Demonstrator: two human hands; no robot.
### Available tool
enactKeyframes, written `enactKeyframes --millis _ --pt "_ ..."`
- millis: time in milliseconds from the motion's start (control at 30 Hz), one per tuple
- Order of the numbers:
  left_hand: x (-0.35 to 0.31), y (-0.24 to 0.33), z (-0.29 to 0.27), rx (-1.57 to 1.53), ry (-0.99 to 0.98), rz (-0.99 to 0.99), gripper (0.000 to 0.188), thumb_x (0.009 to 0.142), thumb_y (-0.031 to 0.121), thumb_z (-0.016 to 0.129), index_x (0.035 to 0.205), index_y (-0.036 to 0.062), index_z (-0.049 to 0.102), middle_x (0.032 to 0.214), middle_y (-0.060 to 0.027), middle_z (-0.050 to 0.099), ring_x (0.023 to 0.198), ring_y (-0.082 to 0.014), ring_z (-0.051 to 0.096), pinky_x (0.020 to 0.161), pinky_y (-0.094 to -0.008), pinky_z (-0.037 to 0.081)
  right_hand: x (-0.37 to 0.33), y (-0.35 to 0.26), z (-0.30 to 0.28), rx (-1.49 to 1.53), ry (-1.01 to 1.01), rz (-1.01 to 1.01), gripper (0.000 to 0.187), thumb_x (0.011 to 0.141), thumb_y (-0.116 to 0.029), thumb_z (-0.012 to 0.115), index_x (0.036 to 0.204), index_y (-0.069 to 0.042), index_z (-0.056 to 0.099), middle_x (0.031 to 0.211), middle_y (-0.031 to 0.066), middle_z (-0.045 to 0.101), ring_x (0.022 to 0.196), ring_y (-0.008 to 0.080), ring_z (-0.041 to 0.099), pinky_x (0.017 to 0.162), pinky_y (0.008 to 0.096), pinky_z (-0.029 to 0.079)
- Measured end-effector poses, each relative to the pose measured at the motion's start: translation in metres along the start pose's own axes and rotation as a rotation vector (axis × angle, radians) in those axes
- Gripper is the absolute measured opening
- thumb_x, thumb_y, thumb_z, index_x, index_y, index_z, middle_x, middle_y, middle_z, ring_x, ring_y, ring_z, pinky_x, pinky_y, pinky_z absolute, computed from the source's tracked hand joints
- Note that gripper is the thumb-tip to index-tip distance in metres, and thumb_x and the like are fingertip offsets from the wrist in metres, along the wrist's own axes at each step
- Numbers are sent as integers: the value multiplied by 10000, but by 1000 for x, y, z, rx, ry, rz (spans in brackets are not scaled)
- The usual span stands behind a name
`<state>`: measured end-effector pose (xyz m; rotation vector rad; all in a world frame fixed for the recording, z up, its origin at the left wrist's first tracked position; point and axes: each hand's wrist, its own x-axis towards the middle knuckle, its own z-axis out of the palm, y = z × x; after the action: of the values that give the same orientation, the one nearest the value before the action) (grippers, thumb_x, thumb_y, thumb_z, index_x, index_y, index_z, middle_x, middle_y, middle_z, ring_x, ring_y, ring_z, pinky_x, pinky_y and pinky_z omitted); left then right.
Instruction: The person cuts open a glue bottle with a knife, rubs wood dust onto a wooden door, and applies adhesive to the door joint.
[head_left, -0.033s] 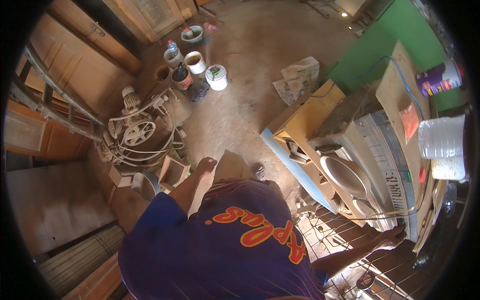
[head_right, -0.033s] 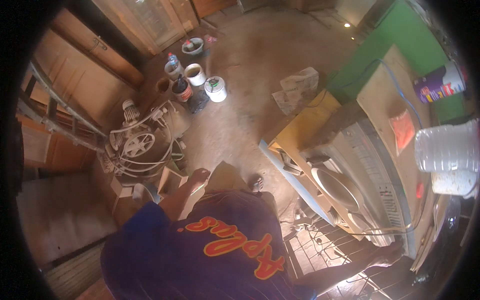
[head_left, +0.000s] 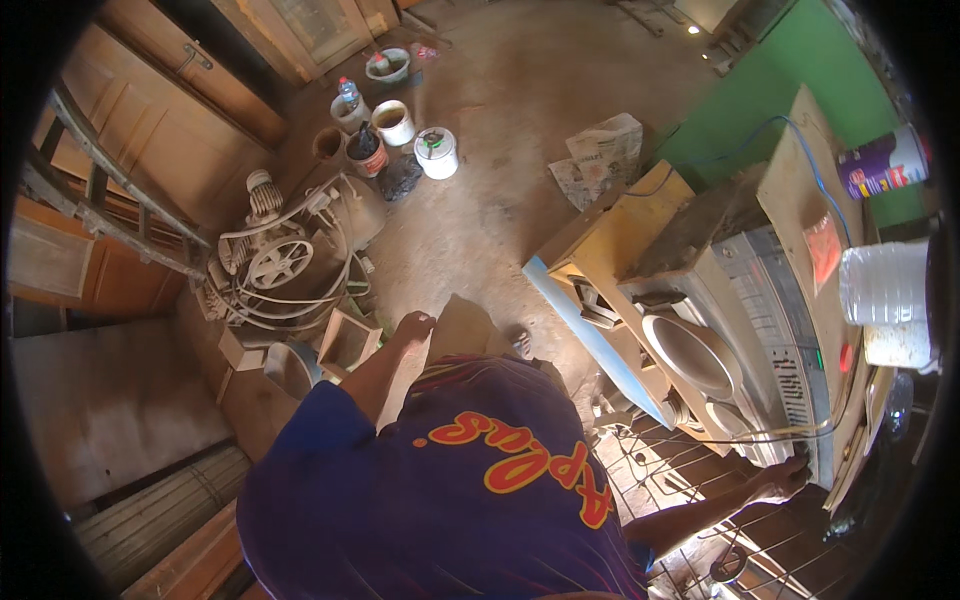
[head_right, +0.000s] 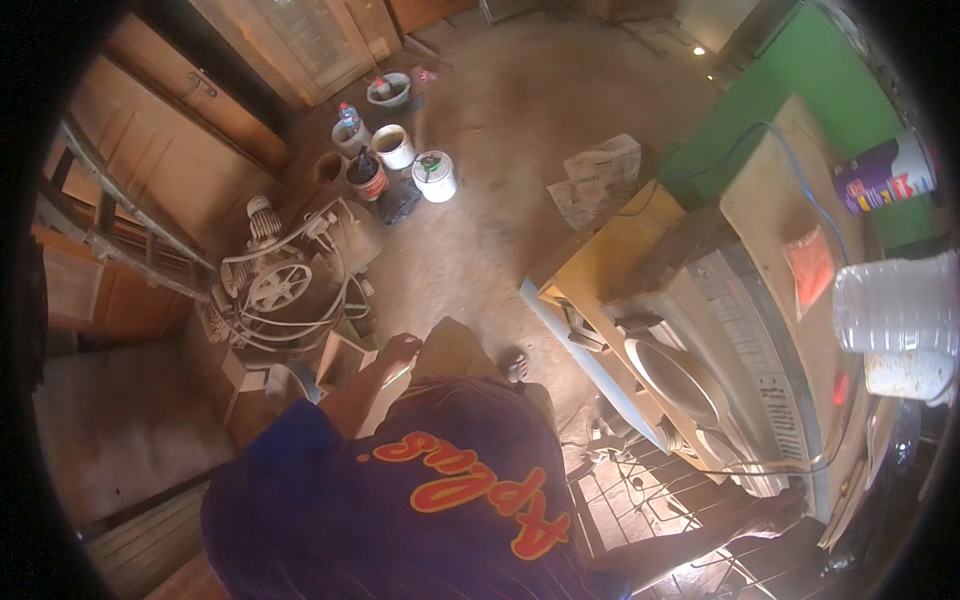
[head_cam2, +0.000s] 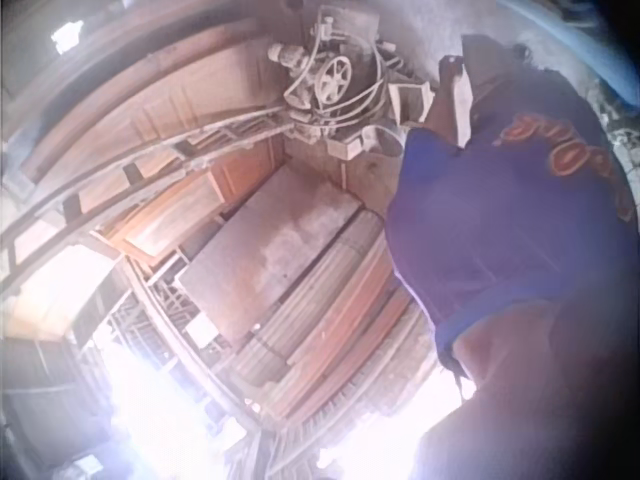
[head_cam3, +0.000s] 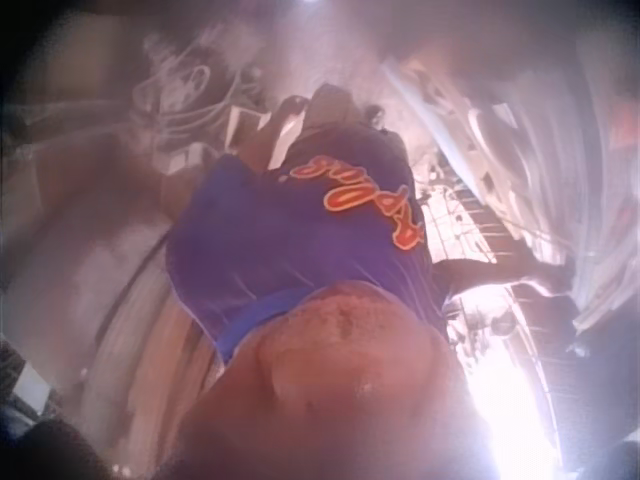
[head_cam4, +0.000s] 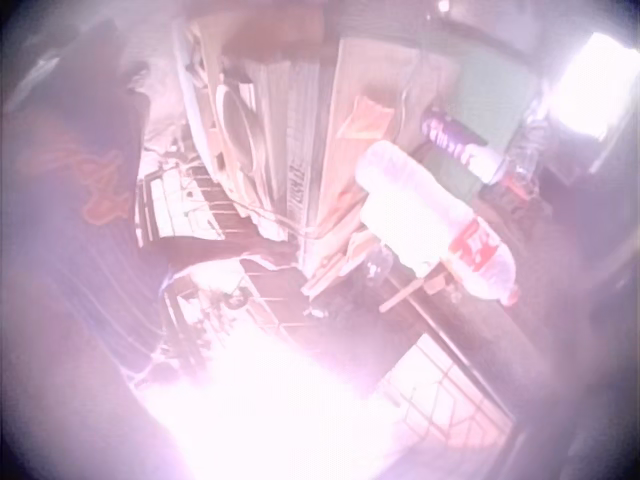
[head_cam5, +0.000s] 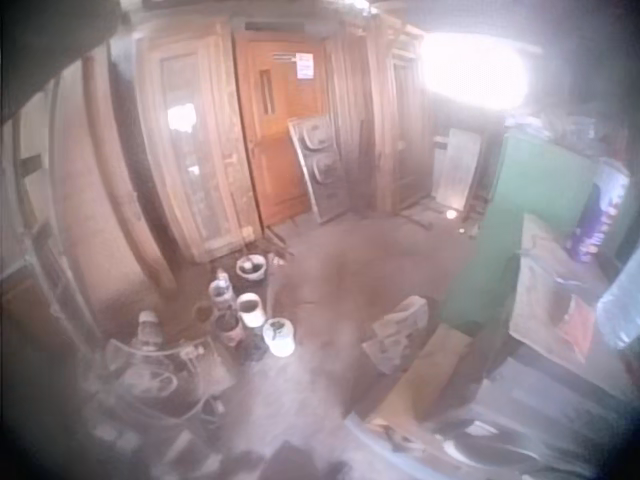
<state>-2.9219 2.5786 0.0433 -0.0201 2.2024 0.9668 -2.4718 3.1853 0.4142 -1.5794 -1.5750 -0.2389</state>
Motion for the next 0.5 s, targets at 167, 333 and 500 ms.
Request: enactKeyframes --millis 167,333,500 --pt "32 -1 -11 117 20 7 473 896 443 647 1043 9 761 1048 -227 752 1019 -374 714 905 -436 552 -5 -6 3 -59 -31 67 450 1021 -408 561 1023 -6 762 890 176 737 774 327 670 761 467 521" --pt "63 29 -48 152 -37 8 491 907 452 639 1089 11 755 1113 -232 740 1077 -371 702 945 -439 541 24 40 11 -171 -26 2 391 1024 -381 585 1009 -21 737 849 125 710 698 276 654 704 428 523" --pt "108 23 -92 146 -18 39 470 937 432 614 1085 8 750 1178 -232 720 1117 -390 679 982 -467 522 15 18 15 -281 27 -54 368 1018 -367 593 1012 -26 731 848 119 704 702 268 649 697 422 522"
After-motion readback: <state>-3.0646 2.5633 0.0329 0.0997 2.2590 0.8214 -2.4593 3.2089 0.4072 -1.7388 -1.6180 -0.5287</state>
